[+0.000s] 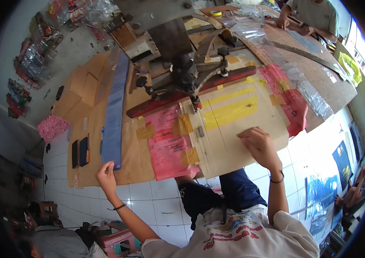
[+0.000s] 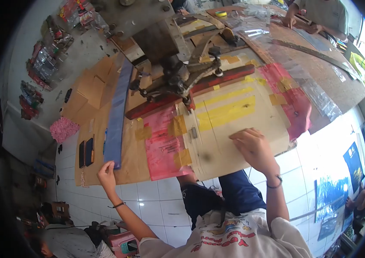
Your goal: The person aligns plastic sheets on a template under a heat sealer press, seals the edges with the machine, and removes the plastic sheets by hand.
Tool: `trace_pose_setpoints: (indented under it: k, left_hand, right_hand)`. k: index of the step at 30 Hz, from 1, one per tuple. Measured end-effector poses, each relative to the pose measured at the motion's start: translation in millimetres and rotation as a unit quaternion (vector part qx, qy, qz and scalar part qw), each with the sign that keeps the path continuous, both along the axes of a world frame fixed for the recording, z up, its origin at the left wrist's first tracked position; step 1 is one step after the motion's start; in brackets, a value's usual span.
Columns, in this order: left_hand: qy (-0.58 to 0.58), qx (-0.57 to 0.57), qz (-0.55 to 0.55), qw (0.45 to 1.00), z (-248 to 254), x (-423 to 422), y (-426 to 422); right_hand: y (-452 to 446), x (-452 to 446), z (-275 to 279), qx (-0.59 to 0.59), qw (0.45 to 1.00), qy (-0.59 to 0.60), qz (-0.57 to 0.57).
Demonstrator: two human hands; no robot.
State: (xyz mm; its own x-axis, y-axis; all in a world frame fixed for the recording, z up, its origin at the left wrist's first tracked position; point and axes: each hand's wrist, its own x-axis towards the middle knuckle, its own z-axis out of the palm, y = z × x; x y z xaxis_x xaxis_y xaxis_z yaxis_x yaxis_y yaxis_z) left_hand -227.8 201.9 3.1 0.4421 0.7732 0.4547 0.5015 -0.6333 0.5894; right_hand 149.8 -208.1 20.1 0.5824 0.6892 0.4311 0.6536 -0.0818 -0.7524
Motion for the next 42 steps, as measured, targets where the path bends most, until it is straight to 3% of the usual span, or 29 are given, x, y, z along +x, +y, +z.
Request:
trace_pose_setpoints:
  k: [2, 8, 12, 19, 32, 35, 37, 38, 39, 41, 42]
  left_hand:
    - [0.016, -0.037, -0.015, 0.999, 5, -4, 10]
    - [0.044, -0.237, -0.097, 0.966, 23, -15, 57]
    - [0.027, -0.338, -0.156, 0.928, 9, -29, 102]
    - [0.006, -0.464, -0.213, 0.86, 19, -32, 122]
    - [0.056, -0.405, -0.142, 0.901, 31, -16, 94]
    - [0.052, -0.352, -0.152, 0.922, 32, -13, 79]
    - [0.055, -0.309, -0.135, 0.94, 28, -10, 73]
    - [0.059, -0.287, -0.126, 0.948, 25, -8, 72]
    - [0.039, -0.269, -0.133, 0.953, 17, -7, 72]
    - [-0.002, -0.224, -0.14, 0.965, -2, -9, 84]
    - [-0.02, -0.224, -0.137, 0.965, -5, -11, 86]
  right_hand:
    - [6, -2, -4, -0.099, 0.988, -0.115, 0.001]
    - [2, 1, -15, -0.082, 0.992, -0.09, 0.014]
    - [-2, 2, -14, -0.058, 0.994, -0.09, 0.023]
    - [-2, 3, -15, -0.065, 0.993, -0.09, 0.029]
    - [1, 1, -8, -0.074, 0.993, -0.089, 0.034]
    - [41, -27, 22, 0.037, 0.988, 0.051, 0.138]
    - [88, -66, 49, 0.102, 0.966, -0.08, 0.225]
    - [119, -94, 53, 0.134, 0.945, -0.054, 0.294]
    - [143, -119, 70, 0.126, 0.928, -0.018, 0.352]
    - [216, -173, 52, 0.107, 0.92, -0.074, 0.37]
    - [252, -193, 49, 0.015, 0.921, -0.114, 0.373]
